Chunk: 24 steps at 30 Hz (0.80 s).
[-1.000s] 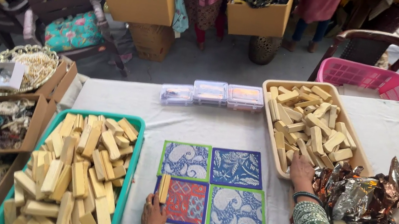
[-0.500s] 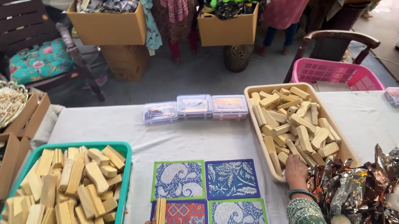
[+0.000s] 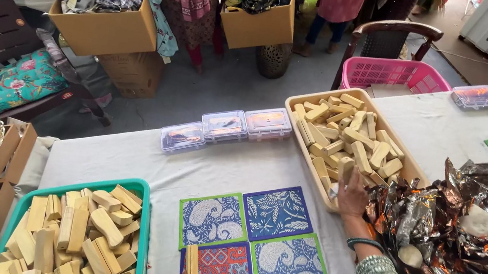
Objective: The person wraps small wooden blocks in copper-colored foil and places them into clear plastic containers. They also wipe the wooden blocks with a white cloth before wrapping them. The wrapped items are arranged in a row on the table.
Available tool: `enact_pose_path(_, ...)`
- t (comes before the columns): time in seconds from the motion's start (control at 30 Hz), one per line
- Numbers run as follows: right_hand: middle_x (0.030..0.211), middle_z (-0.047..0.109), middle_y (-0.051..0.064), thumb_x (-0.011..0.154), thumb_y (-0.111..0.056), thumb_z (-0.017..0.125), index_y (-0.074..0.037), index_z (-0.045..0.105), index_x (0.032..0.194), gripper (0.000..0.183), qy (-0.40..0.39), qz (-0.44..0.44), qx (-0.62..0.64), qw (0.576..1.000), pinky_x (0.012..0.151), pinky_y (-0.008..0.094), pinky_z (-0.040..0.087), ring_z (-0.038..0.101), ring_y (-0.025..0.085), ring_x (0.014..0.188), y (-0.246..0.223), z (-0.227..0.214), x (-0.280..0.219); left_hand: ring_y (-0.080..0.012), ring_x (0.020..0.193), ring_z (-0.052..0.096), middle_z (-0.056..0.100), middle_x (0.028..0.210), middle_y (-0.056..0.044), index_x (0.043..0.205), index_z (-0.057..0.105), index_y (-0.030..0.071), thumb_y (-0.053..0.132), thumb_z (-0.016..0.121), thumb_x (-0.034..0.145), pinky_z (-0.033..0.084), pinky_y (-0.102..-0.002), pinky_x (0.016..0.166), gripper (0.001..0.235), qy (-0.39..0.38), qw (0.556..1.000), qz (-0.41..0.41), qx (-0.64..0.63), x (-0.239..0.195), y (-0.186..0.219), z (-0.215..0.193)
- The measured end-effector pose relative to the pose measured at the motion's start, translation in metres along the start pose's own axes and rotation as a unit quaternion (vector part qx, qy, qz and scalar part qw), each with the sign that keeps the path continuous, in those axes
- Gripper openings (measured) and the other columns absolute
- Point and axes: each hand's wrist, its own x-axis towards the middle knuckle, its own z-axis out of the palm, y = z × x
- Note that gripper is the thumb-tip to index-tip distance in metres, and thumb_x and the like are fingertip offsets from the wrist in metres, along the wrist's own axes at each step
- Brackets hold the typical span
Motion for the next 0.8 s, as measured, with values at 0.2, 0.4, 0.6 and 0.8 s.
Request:
enact_pose_path(0.2,0.114,0.072,0.010,0.088,-0.021,0.070,-0.014,0.057,0.136,0.050,-0.230,0.108,0.229,0.940,0.070,0.040,0.064,0.074,0.028,0.090,-0.076,-0.020,-0.081,-0.0417,0.119,0.055,0.044,0.138,-0.025,0.145,0.042,-0.002,0.031,0.078,0.078,0.048,-0.050,0.101,0.084,0.164,0.980,0.074,-0.091,0.002,0.063,-0.033)
enact_pose_path(0.4,0.109,0.076,0.008,0.083,-0.027,0.078,-0.016,0.056,0.140,0.063,-0.400,0.077,0.324,0.854,0.070,0.038,0.061,0.074,0.023,0.084,-0.163,-0.039,-0.205,-0.0207,0.112,0.063,0.055,0.143,-0.007,0.159,0.032,0.014,0.044,0.049,0.097,0.056,-0.038,0.092,0.071,-0.169,0.808,-0.070,-0.560,0.014,0.151,-0.007)
enact_pose_path(0.6,0.095,0.080,0.008,0.092,-0.029,0.073,-0.008,0.070,0.123,0.038,-0.370,0.028,0.303,0.878,0.067,0.032,0.060,0.076,0.017,0.075,-0.166,-0.061,-0.249,-0.0223,0.106,0.069,0.066,0.128,-0.015,0.142,0.050,0.002,0.046,0.054,0.104,0.056,-0.038,0.089,0.058,-0.224,0.626,-0.190,-0.723,-0.006,0.171,-0.014)
enact_pose_path(0.8,0.099,0.080,0.014,0.093,-0.020,0.069,-0.004,0.074,0.114,0.027,-0.169,0.099,0.452,0.870,0.077,0.036,0.059,0.074,0.022,0.090,-0.189,-0.092,-0.249,-0.0269,0.090,0.065,0.067,0.105,-0.011,0.123,0.060,0.007,0.050,0.053,0.102,0.054,-0.042,0.075,0.048,-0.337,0.423,-0.131,-0.831,-0.007,0.167,0.039)
